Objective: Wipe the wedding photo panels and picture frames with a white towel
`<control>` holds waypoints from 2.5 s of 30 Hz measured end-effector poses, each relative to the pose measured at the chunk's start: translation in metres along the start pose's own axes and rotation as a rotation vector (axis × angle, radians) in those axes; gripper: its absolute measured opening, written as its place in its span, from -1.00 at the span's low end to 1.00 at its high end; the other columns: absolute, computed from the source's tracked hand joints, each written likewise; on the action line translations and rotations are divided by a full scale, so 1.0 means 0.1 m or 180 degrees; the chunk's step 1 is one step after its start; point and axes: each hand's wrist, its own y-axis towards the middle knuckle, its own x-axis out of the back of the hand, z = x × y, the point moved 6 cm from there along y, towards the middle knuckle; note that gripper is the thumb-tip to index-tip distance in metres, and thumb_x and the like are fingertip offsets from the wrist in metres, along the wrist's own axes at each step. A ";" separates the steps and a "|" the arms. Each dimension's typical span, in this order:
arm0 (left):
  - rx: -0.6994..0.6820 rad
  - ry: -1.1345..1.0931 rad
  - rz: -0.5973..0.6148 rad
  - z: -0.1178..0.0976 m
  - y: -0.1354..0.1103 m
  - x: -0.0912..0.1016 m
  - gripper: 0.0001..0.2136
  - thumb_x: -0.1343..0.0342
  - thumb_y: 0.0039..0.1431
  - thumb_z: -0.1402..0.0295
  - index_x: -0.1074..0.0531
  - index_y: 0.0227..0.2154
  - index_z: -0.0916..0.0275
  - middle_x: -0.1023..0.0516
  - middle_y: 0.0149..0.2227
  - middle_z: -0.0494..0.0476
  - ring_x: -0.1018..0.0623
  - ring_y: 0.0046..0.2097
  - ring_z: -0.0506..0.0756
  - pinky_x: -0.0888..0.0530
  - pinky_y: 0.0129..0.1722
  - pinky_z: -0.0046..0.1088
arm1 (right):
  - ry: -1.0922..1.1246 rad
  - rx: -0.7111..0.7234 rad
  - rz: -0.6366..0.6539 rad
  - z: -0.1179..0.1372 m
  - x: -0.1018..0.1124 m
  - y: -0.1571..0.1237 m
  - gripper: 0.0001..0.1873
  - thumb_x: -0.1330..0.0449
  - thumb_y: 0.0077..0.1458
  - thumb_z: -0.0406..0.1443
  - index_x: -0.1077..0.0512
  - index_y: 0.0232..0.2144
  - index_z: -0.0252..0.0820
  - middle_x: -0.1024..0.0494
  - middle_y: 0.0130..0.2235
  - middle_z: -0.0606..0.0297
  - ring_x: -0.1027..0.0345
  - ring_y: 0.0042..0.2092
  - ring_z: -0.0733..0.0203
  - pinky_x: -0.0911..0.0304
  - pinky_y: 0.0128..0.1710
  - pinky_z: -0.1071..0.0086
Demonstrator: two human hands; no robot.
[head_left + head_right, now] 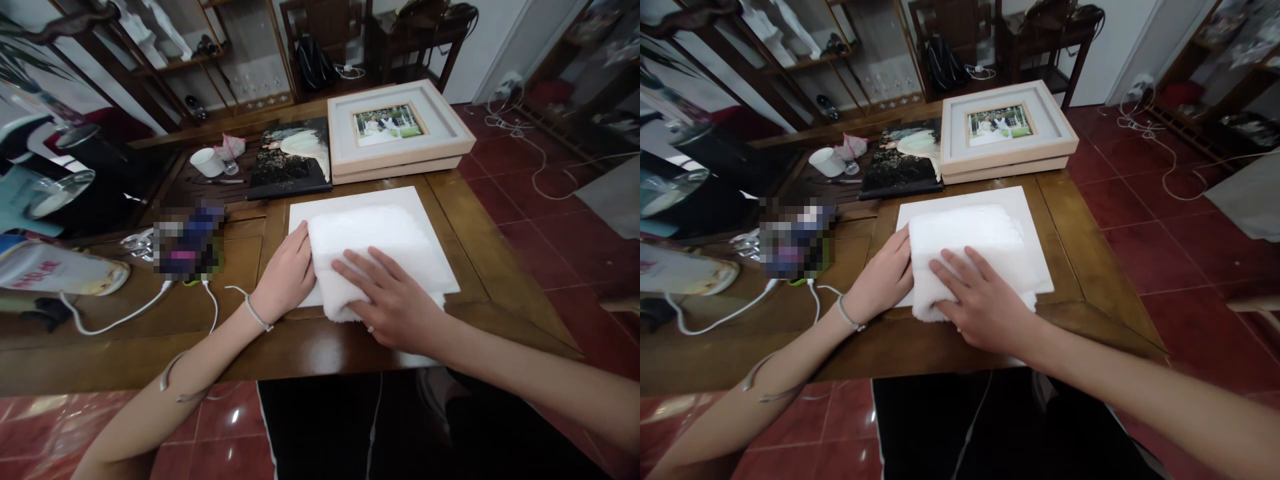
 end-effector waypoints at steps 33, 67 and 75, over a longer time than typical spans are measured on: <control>0.0065 0.0085 0.0023 0.00 0.00 -0.01 -0.57 0.18 0.34 0.42 -0.15 0.22 0.48 -0.20 0.28 0.48 -0.13 0.36 0.28 -0.19 0.30 -0.03 | 0.0253 -0.0018 0.0412 -0.13 0.07 0.03 -0.61 -0.27 -0.07 -0.38 -0.50 -0.11 -0.18 -0.26 0.26 -0.04 -0.05 0.29 -0.23 0.00 0.23 -0.17; 0.0102 0.0278 -0.0063 0.01 -0.01 -0.01 -0.55 0.19 0.38 0.35 -0.18 0.20 0.58 -0.20 0.28 0.53 -0.16 0.34 0.28 -0.17 0.32 -0.08 | -0.0035 0.0079 0.0234 -0.94 0.16 -0.23 -0.69 -0.12 0.03 -0.42 -0.43 -0.13 -0.21 -0.27 0.26 0.01 -0.02 0.31 -0.10 -0.03 0.22 -0.14; 0.0128 0.0197 -0.0079 0.01 -0.02 -0.02 -0.56 0.19 0.37 0.36 -0.18 0.20 0.55 -0.19 0.28 0.53 -0.15 0.35 0.28 -0.17 0.31 -0.05 | -0.0356 -0.0469 -0.0072 -1.19 0.16 -0.17 -0.74 -0.08 0.02 -0.46 -0.46 -0.21 -0.29 -0.38 0.17 -0.13 -0.15 0.25 -0.18 -0.12 0.16 -0.16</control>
